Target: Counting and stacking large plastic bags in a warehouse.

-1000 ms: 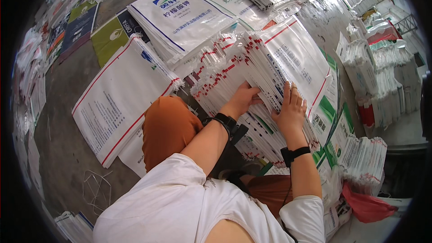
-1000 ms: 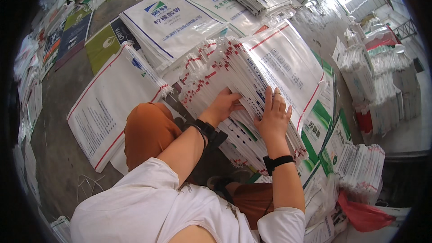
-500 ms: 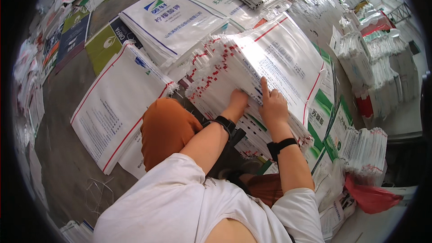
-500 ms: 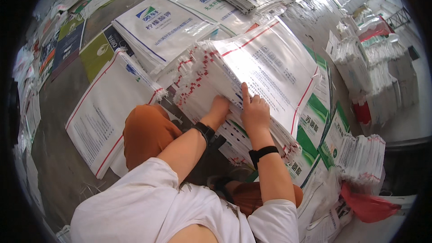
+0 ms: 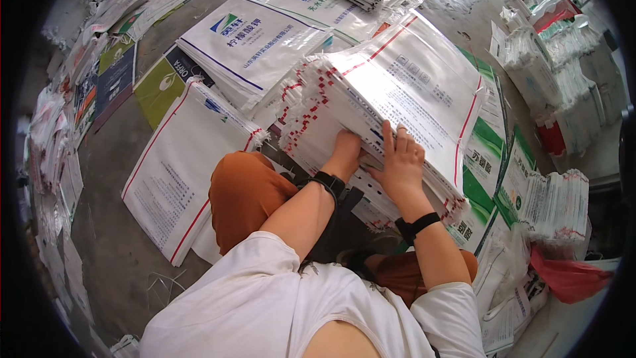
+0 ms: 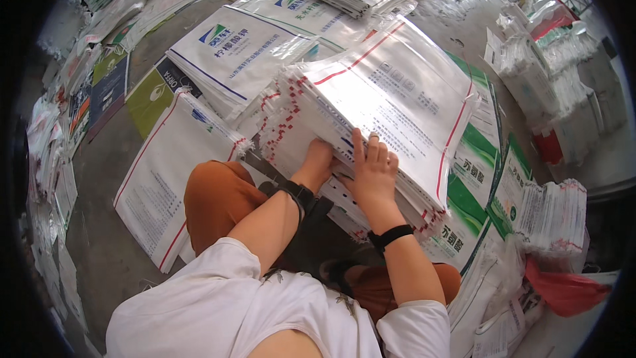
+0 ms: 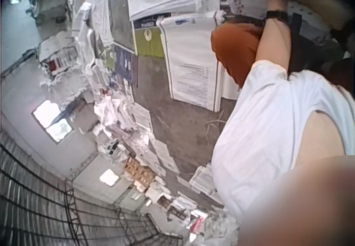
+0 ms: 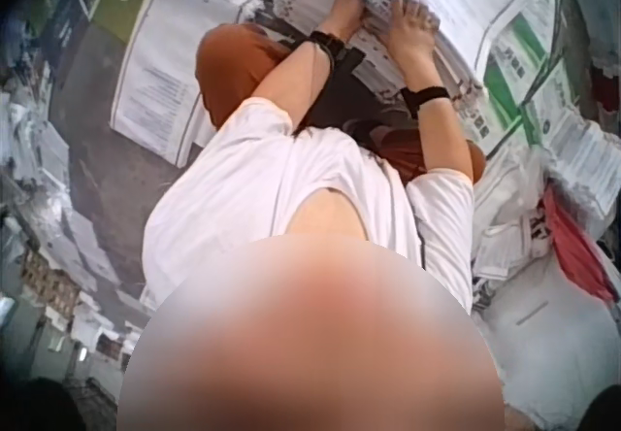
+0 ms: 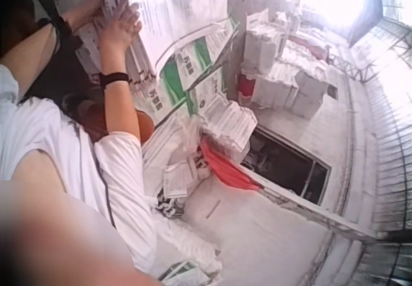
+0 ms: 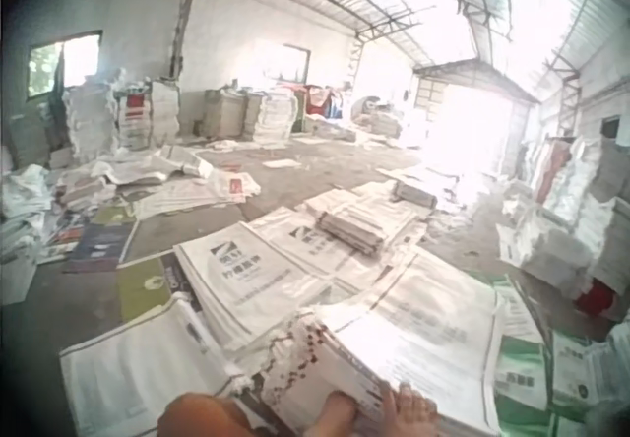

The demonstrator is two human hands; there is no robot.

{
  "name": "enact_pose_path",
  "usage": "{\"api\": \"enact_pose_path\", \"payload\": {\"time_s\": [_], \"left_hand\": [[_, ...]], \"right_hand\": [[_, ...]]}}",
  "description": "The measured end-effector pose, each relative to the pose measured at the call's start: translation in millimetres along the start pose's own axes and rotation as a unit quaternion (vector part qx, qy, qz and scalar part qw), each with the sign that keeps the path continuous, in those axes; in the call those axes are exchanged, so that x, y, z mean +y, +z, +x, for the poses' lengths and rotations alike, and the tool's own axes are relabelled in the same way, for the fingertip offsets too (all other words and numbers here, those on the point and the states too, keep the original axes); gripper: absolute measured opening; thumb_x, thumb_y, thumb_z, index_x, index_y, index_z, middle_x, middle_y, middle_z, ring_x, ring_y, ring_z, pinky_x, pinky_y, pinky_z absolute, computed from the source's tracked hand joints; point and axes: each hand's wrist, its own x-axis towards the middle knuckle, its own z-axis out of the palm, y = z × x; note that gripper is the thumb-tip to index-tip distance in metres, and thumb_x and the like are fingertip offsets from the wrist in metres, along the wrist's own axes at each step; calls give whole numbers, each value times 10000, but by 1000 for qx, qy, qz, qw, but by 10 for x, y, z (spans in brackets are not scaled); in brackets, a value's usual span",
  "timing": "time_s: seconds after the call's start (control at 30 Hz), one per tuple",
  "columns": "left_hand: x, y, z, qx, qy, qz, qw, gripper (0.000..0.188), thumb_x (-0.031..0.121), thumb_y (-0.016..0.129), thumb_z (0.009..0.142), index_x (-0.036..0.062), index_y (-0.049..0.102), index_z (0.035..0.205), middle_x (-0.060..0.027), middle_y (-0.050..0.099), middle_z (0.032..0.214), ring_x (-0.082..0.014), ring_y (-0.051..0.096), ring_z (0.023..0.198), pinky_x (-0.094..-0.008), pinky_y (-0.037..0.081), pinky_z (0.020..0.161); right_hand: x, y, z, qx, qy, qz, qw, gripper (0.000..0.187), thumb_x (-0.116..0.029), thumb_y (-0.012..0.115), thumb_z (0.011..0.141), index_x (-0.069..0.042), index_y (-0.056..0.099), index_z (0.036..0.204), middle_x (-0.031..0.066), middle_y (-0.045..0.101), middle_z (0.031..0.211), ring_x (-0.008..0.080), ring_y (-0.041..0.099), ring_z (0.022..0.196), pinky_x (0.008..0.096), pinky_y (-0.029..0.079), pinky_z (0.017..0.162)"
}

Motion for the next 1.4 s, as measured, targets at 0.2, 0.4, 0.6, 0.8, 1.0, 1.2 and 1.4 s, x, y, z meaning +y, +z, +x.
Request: {"api": "enact_pose_path", "payload": {"time_s": [0.2,0.4,0.6,0.8,1.0,1.2,1.4], "left_hand": [[175,374,-210,64,17,-34,997,335,94,456,995,-37,549,1288,-179,661,1236,-298,700,989,-410,590,805],[42,4,-335,100,148,129,975,546,77,585,924,-96,433,1420,-207,613,1301,-335,637,1146,-407,531,968],[51,-313,-179,243,110,223,938,596,106,685,847,-91,493,1376,-187,628,1233,-294,588,1162,-371,479,966],[342,-388,-83,152,28,121,981,357,197,715,893,-11,656,1177,-85,666,951,-185,595,828,-332,491,755],[217,-135,-127,67,-1,46,997,395,279,734,929,-8,638,1184,-112,683,990,-243,661,903,-405,564,790],[100,-115,-179,51,-36,29,998,429,202,730,922,-62,595,1232,-182,692,1093,-323,706,970,-434,609,815],[-94,-271,-27,56,-3,3,998,409,105,727,887,-99,599,1216,-193,695,1122,-304,717,918,-401,614,768]], "right_hand": [[349,-61,126,-9,46,-68,997,1181,-297,873,718,-183,161,1653,150,486,1436,292,525,1251,478,432,998],[733,-266,366,4,103,84,991,1134,-280,877,659,-90,279,1604,170,622,1256,342,613,1146,460,490,950],[728,-301,403,-6,100,109,989,1036,-291,853,677,-73,357,1559,167,620,1269,332,605,1182,461,492,968],[678,-250,341,-13,99,88,991,1015,-291,846,683,-81,372,1554,153,615,1292,325,590,1216,474,480,1008],[689,-216,346,-23,99,94,990,1025,-298,847,688,-86,354,1561,174,614,1289,347,592,1212,477,480,1010],[521,-249,308,-32,77,78,993,1008,-303,868,677,-37,377,1516,190,622,1206,354,619,1121,475,491,968],[316,19,146,-33,35,27,998,826,-292,885,687,-35,475,1356,147,607,1134,328,622,1031,443,485,884]]}}
